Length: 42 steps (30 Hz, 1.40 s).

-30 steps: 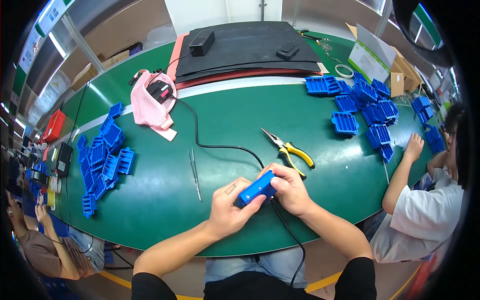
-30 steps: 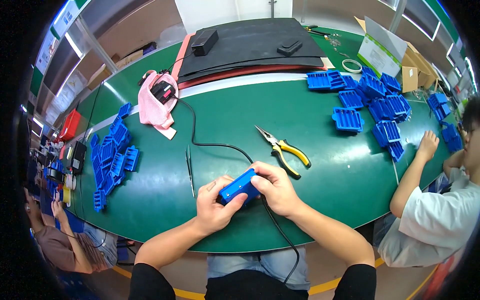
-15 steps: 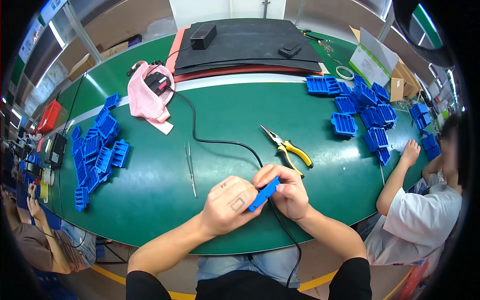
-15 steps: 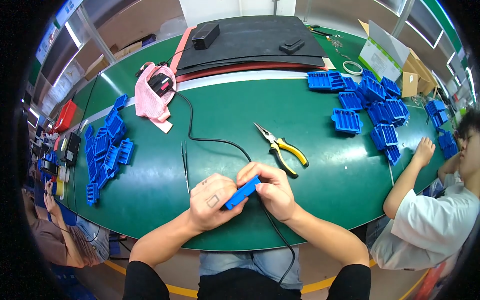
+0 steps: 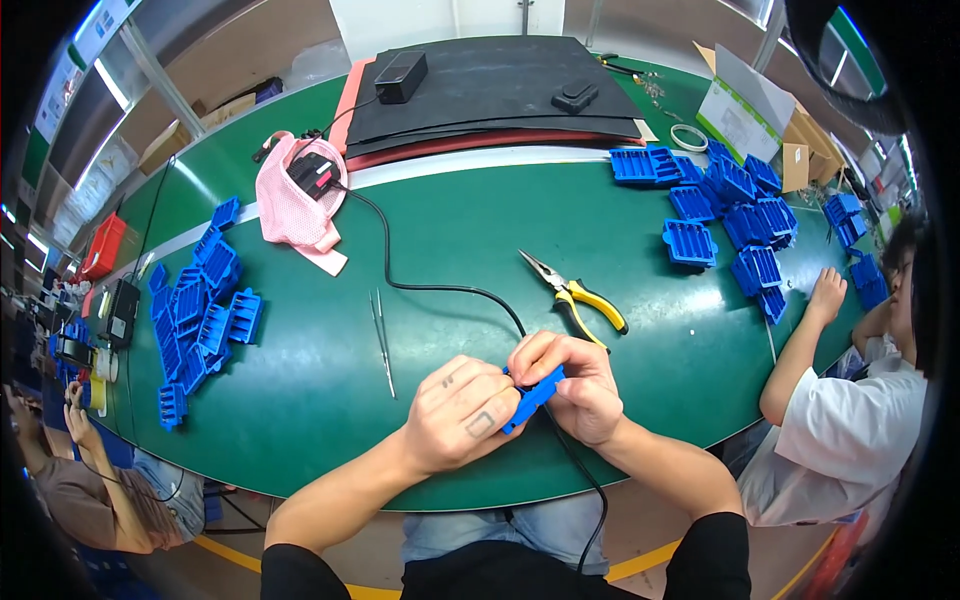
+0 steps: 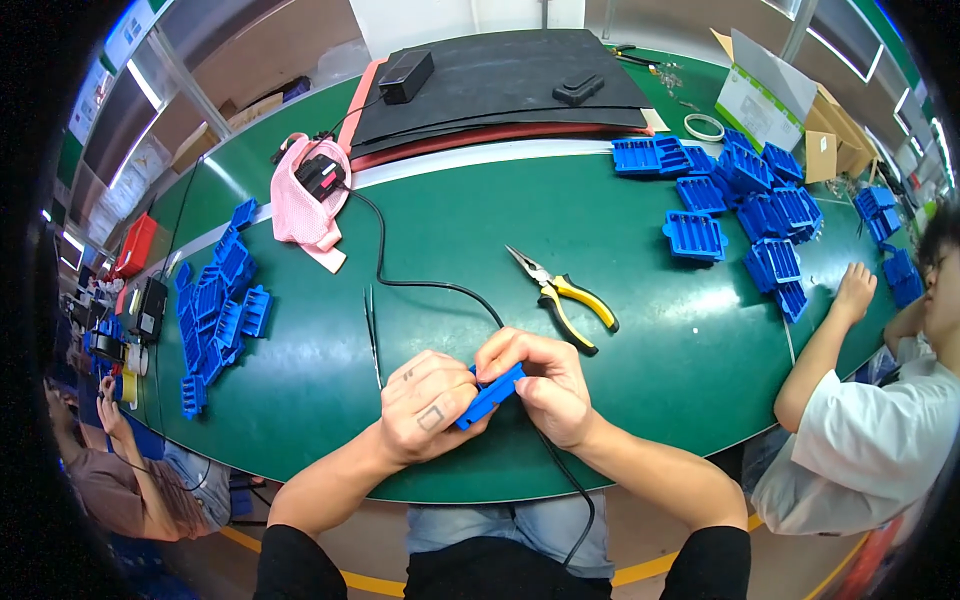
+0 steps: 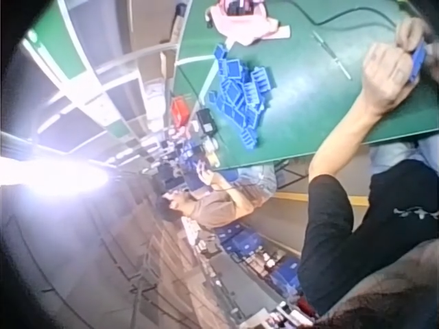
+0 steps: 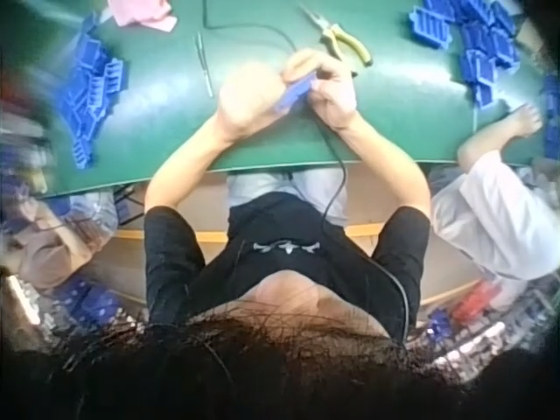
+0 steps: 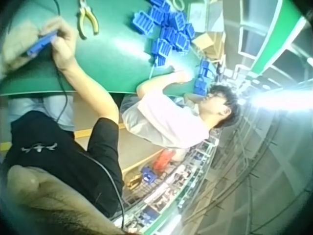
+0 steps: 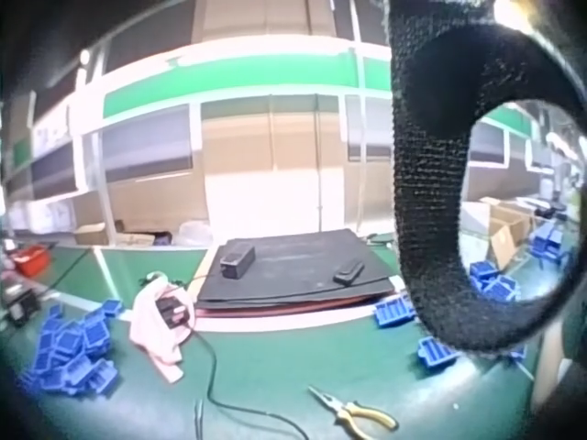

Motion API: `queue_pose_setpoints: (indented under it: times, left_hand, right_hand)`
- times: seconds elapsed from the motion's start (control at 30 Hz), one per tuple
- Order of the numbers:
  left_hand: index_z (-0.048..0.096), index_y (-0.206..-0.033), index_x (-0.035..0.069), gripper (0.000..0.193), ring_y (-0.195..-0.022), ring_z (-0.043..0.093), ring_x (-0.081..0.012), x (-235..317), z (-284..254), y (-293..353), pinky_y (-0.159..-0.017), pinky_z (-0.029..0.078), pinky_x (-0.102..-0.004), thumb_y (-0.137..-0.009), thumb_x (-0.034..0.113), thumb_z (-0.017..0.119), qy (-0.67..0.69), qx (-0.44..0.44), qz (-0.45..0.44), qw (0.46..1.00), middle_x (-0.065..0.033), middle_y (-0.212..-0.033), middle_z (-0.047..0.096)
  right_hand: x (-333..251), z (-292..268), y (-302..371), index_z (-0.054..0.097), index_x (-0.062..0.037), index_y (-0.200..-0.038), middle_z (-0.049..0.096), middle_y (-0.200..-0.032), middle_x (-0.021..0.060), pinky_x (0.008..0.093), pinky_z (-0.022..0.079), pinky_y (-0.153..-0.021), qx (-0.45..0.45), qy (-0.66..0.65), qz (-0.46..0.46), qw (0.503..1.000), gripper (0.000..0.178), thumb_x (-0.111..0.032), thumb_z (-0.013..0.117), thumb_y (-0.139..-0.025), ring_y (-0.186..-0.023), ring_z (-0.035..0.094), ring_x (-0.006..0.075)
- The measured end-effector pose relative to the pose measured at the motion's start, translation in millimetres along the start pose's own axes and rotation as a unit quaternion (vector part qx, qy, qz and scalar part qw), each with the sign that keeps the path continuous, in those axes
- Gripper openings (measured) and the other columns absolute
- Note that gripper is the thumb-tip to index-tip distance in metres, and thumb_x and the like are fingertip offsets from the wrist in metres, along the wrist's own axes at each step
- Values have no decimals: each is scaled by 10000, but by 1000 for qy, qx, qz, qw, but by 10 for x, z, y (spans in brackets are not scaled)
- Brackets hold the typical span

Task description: Soldering electrical wires into small blue plastic cases containing electronic modules.

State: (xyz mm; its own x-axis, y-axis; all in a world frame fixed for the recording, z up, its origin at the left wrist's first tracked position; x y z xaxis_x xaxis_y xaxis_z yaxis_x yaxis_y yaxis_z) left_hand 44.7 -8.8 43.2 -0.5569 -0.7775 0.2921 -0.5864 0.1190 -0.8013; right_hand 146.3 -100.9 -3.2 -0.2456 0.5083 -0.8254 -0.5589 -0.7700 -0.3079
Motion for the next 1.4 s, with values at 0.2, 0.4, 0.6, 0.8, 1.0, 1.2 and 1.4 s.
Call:
queue_pose_setpoints:
  times: [0.2, 0.4, 0.6, 0.8, 1.0, 1.2, 1.4]
  left_hand:
    - [609, -835, 32, 251, -627, 610, -250, -154, -7, 24, -580, 498, -340, -651, -5, 776, 69, -7, -122, 990, -88, -754, 617]
    - [608, -887, 9, 270, -679, 616, -258, -243, 7, 48, -614, 496, -333, -674, 2, 774, 116, 11, -214, 970, -110, -825, 639]
    - [560, -1039, 23, 400, -870, 650, -246, -486, -33, 213, -794, 519, -340, -706, 27, 781, 122, 38, -341, 931, -119, -954, 645]
    - [590, -1005, 9, 386, -828, 639, -265, -356, -199, -15, -741, 508, -326, -660, -58, 749, 16, 12, -162, 987, -124, -918, 646]
    - [622, -984, 30, 368, -811, 640, -278, -267, -165, -57, -714, 509, -354, -651, -31, 765, -8, -2, -133, 991, -102, -915, 665]
    - [632, -989, 19, 381, -779, 642, -273, -244, -181, -93, -679, 516, -344, -640, -21, 779, -43, 5, -91, 995, -107, -904, 666]
    - [632, -1031, 10, 373, -793, 657, -287, -219, -208, -83, -689, 535, -353, -679, 4, 754, -92, -8, -90, 992, -119, -939, 670]
  right_hand:
    - [106, -7, -43, 597, 16, -975, 585, -1011, 96, 256, 408, -766, -27, 13, 55, 998, 284, -223, 522, -841, -856, 513, 130]
    - [41, -1, -63, 578, -1, -1007, 571, -1048, 77, 275, 431, -829, -39, 45, 70, 996, 197, -154, 592, -884, -925, 530, 142]
    - [144, -74, -74, 530, -28, -1079, 528, -1162, 138, 389, 424, -1001, 20, -140, 143, 979, 272, -52, 627, -826, -1102, 522, 231]
    - [-191, 69, -136, 484, -47, -1304, 453, -1358, 94, 379, 411, -1029, 2, 289, 10, 957, 561, 62, 572, -760, -1312, 422, 211]
    - [-224, 105, -161, 611, 2, -1154, 610, -1183, 148, 377, 466, -994, -60, 409, -75, 907, 392, 55, 645, -767, -1131, 595, 271]
    - [-90, -53, -168, 626, 28, -1069, 628, -1138, 137, 346, 492, -965, -33, 356, 1, 934, 292, 106, 595, -790, -1060, 625, 229]
    - [-199, 27, -182, 629, 21, -1028, 660, -1034, 145, 338, 509, -847, -35, 427, -62, 902, 269, 42, 668, -762, -958, 647, 260]
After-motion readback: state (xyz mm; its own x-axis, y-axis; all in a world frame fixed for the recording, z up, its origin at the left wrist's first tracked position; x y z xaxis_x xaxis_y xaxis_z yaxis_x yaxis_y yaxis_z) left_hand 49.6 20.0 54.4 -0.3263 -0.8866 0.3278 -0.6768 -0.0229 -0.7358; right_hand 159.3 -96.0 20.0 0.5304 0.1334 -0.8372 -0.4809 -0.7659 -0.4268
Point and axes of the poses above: each hand's wrist, its own y-axis away from the middle knuckle, its own z-axis out of the palm, x = y × z, the point moved 6 cm from there along -y, towards the middle knuckle
